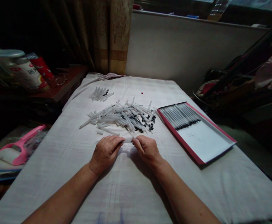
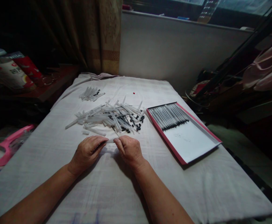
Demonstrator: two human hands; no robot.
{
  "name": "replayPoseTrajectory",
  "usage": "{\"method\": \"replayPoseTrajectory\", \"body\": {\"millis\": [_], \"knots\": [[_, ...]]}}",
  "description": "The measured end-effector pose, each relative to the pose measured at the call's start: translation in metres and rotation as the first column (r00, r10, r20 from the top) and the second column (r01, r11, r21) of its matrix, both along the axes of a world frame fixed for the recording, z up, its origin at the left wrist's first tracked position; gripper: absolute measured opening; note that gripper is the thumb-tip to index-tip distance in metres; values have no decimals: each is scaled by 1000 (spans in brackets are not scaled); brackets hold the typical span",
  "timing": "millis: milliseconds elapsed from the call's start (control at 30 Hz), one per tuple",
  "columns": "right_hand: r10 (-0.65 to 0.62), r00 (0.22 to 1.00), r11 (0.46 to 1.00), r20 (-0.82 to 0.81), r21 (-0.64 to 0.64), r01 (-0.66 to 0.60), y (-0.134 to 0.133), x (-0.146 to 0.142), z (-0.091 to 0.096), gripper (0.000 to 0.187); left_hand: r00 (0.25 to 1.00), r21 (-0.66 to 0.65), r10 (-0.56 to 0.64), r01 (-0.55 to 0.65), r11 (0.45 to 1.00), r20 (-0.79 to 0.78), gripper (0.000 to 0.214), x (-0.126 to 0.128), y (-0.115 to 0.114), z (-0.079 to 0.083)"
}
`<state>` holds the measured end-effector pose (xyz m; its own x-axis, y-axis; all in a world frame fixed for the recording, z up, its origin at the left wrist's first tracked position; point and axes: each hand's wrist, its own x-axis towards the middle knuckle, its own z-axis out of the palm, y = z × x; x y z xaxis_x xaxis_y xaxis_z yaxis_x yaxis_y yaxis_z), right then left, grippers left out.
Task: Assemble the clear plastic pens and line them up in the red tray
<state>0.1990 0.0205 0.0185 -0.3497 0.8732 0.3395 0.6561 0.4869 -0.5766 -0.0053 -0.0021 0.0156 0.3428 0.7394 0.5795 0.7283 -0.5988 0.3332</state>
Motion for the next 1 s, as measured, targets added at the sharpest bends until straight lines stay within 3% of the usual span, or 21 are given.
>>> {"method": "replayPoseTrajectory", "body": {"millis": [100, 200, 333, 600, 900, 1000], "knots": [[27, 994, 999, -104, -42, -31, -2, 0, 2, 19, 1000, 3, 7, -7, 1000, 15, 18, 0, 1, 1], [58, 988, 997, -145, -36, -64, -3, -1, 4, 16, 1000, -2, 6, -6, 1000, 19, 18, 0, 1, 2], [44, 996, 997, -72, -67, -49, -2, 1, 4, 26, 1000, -23, -8, 8, 1000, 13, 19, 0, 0, 1], [63, 987, 994, -150, -74, -74, -1, 5, 4, 13, 1000, -34, 3, -3, 999, 18, 18, -1, 1, 0], [90, 988, 991, -125, -87, -101, -1, 7, 4, 13, 1000, -29, -7, 7, 1000, 7, 17, 1, 1, 2], [85, 991, 992, -103, -89, -94, -1, 7, 4, 22, 1000, -30, -10, 10, 1000, 5, 16, 1, 0, 1]]}}
